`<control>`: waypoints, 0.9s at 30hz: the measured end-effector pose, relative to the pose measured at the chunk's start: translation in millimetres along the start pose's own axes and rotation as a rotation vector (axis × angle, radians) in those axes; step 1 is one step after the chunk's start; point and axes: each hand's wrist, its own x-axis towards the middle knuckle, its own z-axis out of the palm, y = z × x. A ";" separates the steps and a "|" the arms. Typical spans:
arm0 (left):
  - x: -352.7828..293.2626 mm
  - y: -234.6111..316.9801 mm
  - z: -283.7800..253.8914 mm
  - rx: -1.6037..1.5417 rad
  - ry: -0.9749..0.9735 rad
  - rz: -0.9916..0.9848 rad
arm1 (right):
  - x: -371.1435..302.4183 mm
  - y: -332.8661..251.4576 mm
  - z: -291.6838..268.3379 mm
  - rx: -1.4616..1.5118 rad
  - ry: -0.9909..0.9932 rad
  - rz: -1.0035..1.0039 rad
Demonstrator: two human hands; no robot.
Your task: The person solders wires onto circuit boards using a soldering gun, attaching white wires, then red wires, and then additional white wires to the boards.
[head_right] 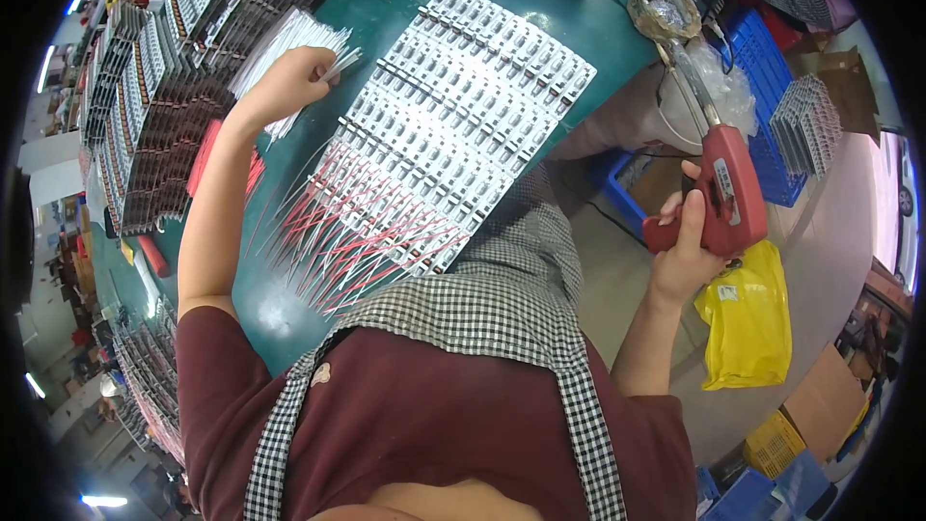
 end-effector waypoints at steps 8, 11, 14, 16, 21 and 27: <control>-28.5 -0.3 -12.0 -0.798 0.181 -0.029 | -2.6 -0.3 -2.2 -0.036 0.030 0.025; -47.5 15.4 9.3 -0.982 0.493 0.015 | -3.5 1.6 -4.4 -0.005 0.008 0.022; -53.3 14.5 36.6 -0.982 0.567 -0.042 | -10.0 1.2 0.6 0.060 0.004 0.009; -52.9 13.7 33.6 -0.992 0.564 -0.042 | -11.5 -0.6 4.5 0.097 0.023 0.002; -55.9 62.7 -5.1 -1.231 -0.010 0.094 | -6.2 -18.5 19.7 0.230 -0.327 0.080; -59.0 127.3 11.3 -1.512 -0.646 0.067 | 6.4 -3.5 46.9 -0.102 -0.638 -0.431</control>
